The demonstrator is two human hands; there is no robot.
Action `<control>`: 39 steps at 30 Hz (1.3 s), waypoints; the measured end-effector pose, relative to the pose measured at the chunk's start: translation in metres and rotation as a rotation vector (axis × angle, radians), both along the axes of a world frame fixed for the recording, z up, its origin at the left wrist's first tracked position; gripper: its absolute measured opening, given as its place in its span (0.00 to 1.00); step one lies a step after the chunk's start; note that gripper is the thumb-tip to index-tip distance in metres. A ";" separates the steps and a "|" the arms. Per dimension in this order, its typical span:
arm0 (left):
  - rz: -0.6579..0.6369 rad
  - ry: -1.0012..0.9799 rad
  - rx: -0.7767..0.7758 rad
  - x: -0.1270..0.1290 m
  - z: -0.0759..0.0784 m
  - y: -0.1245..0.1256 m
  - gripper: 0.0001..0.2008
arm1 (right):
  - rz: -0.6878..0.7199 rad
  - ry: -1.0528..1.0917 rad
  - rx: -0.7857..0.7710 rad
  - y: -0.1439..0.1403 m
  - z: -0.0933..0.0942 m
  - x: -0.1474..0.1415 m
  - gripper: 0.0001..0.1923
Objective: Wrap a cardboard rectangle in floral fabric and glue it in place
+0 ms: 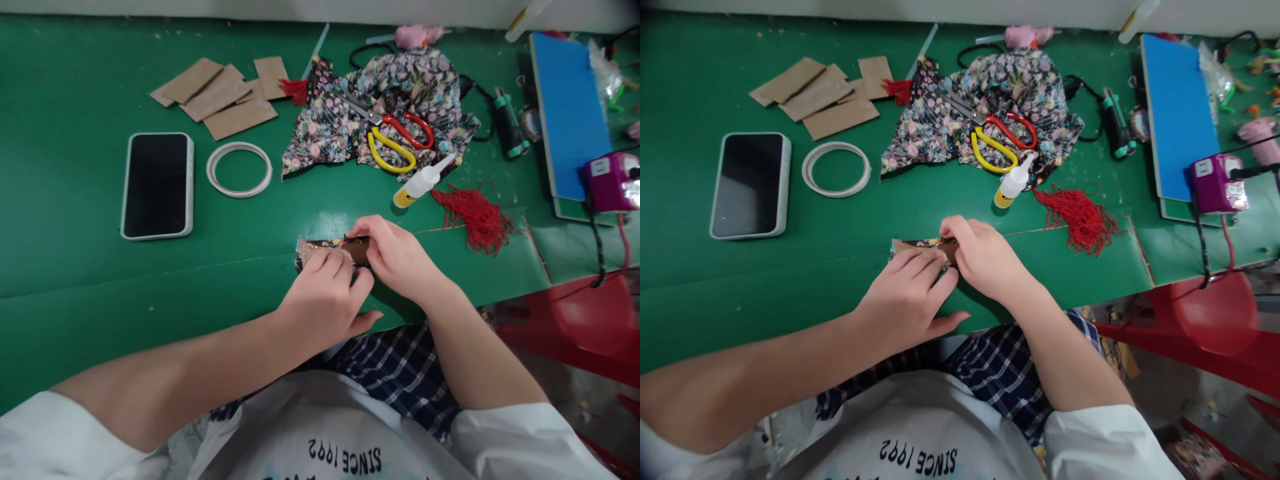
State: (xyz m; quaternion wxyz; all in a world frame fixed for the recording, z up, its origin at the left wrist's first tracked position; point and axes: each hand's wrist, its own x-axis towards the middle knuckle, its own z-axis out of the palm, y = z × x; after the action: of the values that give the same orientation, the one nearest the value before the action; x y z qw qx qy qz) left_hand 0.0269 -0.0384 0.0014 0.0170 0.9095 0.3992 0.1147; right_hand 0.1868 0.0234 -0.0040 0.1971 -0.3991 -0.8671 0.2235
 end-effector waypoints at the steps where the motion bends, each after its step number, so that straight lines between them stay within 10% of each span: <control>1: 0.001 -0.002 0.000 0.000 0.000 0.000 0.23 | 0.001 -0.004 0.004 -0.001 0.001 0.000 0.18; 39: -0.007 -0.064 -0.025 -0.003 0.000 0.001 0.22 | 0.067 -0.151 0.031 -0.008 0.014 -0.003 0.15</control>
State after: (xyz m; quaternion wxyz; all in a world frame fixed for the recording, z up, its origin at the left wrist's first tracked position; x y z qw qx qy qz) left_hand 0.0243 -0.0378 0.0011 0.0418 0.9064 0.3967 0.1388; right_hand 0.1837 0.0159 0.0098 0.1300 -0.3826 -0.8957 0.1856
